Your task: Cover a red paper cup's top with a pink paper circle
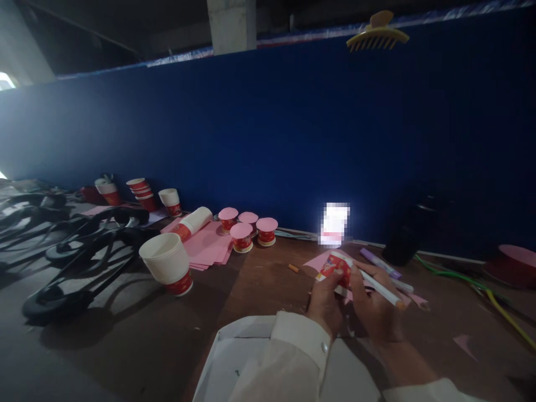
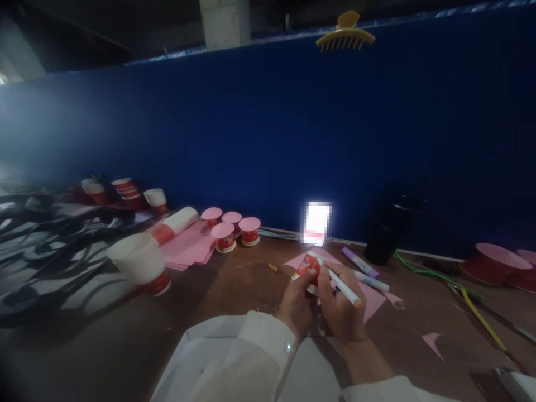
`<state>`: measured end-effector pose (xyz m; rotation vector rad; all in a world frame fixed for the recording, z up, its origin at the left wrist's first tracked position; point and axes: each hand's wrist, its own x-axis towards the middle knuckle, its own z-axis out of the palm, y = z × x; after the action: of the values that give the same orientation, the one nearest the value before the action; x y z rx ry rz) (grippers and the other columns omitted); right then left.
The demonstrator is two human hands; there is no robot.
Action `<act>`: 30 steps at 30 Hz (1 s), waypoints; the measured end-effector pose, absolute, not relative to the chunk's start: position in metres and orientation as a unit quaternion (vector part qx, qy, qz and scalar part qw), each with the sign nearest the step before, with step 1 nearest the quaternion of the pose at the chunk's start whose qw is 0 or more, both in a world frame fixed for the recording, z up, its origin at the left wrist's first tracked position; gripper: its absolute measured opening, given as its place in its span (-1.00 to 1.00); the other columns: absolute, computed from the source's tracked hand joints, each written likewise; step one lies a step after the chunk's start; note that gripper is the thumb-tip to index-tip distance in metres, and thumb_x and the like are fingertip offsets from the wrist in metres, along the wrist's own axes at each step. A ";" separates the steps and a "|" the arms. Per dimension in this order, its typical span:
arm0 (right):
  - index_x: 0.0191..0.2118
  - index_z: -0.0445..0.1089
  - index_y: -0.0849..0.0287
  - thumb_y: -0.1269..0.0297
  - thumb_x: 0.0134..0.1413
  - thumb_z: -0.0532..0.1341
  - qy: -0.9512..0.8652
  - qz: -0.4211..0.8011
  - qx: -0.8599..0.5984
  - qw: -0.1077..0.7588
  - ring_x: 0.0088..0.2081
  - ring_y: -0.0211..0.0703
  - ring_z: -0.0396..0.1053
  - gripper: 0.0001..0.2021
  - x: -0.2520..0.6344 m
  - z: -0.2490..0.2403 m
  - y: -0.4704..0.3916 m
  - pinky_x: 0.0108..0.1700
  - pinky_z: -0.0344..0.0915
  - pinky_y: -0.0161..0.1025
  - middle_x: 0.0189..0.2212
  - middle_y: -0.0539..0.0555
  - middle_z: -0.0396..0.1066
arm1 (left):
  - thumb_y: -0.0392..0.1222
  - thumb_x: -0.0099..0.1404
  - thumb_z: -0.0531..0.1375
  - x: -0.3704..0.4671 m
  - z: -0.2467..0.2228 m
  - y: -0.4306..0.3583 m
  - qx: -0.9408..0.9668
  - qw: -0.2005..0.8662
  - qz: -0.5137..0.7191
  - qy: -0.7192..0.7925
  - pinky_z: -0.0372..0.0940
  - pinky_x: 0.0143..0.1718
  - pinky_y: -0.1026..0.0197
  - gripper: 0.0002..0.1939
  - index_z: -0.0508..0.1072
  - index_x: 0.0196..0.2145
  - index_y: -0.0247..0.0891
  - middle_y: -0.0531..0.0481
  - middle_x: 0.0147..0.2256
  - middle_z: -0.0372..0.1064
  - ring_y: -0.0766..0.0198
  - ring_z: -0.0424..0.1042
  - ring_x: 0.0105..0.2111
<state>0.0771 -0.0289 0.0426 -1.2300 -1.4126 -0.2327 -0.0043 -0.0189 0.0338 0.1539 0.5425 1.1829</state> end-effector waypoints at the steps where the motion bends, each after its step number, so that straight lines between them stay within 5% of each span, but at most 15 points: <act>1: -0.25 0.49 0.15 0.09 0.25 0.17 -0.608 -0.103 -0.529 0.583 -0.30 -0.07 0.50 -0.74 0.077 0.042 -0.029 -0.23 0.42 -0.13 -0.33 0.13 0.57 | -0.20 -0.08 0.44 -0.004 0.035 -0.019 0.067 0.796 0.551 0.242 0.33 -0.25 0.24 -0.67 0.54 -0.33 -0.36 -0.06 -0.41 0.46 0.21 0.46 -0.34; 11: -0.26 0.50 0.14 0.11 0.26 0.16 -0.609 -0.125 -0.534 0.573 -0.27 -0.06 0.52 -0.75 0.077 0.042 -0.027 -0.19 0.42 -0.12 -0.31 0.12 0.58 | -0.24 -0.08 0.43 -0.001 0.030 -0.015 0.053 0.793 0.556 0.242 0.32 -0.30 0.27 -0.73 0.54 -0.38 -0.34 -0.02 -0.44 0.43 0.30 0.39 -0.45; 30: -0.25 0.53 0.15 0.05 0.26 0.16 -0.591 -0.111 -0.555 0.575 -0.27 -0.05 0.49 -0.70 0.078 0.038 -0.024 -0.15 0.42 -0.11 -0.32 0.16 0.55 | -0.23 -0.11 0.48 0.002 0.027 -0.014 0.042 0.795 0.565 0.216 0.36 -0.20 0.25 -0.64 0.58 -0.31 -0.36 -0.07 -0.39 0.48 0.24 0.46 -0.35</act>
<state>0.0779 -0.0235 0.0378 -1.2991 -1.3848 -0.2604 0.0021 -0.0143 0.0273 0.0904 0.4638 1.2152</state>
